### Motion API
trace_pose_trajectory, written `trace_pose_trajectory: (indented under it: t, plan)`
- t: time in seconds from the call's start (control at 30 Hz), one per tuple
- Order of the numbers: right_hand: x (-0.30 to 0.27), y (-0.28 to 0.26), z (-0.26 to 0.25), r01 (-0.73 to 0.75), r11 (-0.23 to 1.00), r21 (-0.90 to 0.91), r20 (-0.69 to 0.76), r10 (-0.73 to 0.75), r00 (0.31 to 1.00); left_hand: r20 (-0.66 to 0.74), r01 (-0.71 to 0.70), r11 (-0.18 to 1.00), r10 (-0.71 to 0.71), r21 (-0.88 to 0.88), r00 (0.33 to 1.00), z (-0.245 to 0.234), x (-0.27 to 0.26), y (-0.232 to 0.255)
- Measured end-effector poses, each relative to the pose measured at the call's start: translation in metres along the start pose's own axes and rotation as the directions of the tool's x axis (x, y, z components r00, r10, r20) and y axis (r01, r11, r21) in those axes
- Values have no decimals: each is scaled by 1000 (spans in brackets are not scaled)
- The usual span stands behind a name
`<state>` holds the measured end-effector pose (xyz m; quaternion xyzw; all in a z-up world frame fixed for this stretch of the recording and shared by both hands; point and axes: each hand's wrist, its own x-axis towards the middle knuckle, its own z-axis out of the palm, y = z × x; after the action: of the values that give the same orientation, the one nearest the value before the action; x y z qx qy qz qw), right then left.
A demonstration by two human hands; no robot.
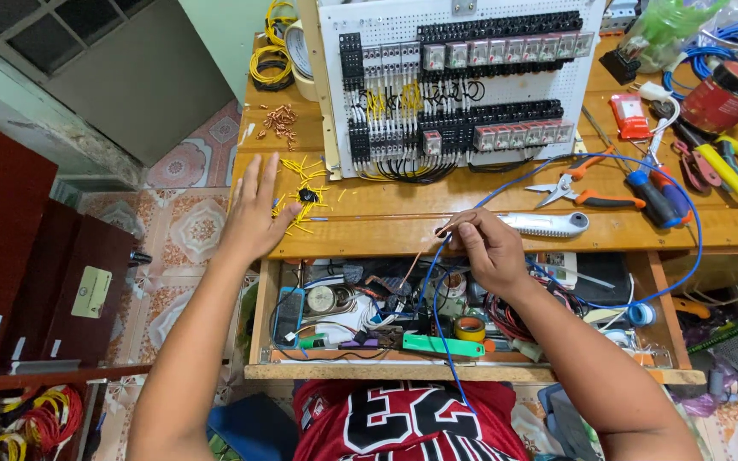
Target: Wiring an electrical control panel by stripping wires and connecting them to terminal blocks
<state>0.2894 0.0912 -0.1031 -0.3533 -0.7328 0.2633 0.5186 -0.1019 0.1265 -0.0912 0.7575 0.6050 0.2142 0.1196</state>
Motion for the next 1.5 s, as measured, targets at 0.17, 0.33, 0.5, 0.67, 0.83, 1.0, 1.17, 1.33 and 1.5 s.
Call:
trace_pose_trajectory:
  t: [0.17,0.33,0.5,0.67,0.83,1.0,1.17,1.33,1.5]
  plan:
    - [-1,-2,0,-4,1000,1,-13,4,1000,-73,-11,996,4,-92,997,10,22,-9]
    - [-1,-3,-3,12,1000,10,1,-12,1000,-117,-80,974,56,-210,992,7,44,-11]
    - [-2,-2,-5,46,998,-42,8,-46,999,-351,-422,906,384,-35,854,32,81,-59]
    - [0,-8,-4,32,998,-55,23,-31,999,68,-112,994,110,20,992,-7,78,0]
    - [2,-8,-6,26,998,-50,-7,-26,1000,199,-88,996,80,31,977,-2,83,9]
    - [2,-7,-5,15,998,-68,-5,-16,1000,217,-110,988,85,106,973,-6,74,22]
    - [0,-8,-4,26,998,-57,-11,-27,1000,220,-194,972,162,133,962,10,73,-3]
    - [0,-11,-2,23,998,-61,-14,-23,1000,233,-226,961,187,156,954,3,54,3]
    - [-2,-8,-2,19,998,-61,-2,-19,1000,245,-292,929,236,227,940,7,38,1]
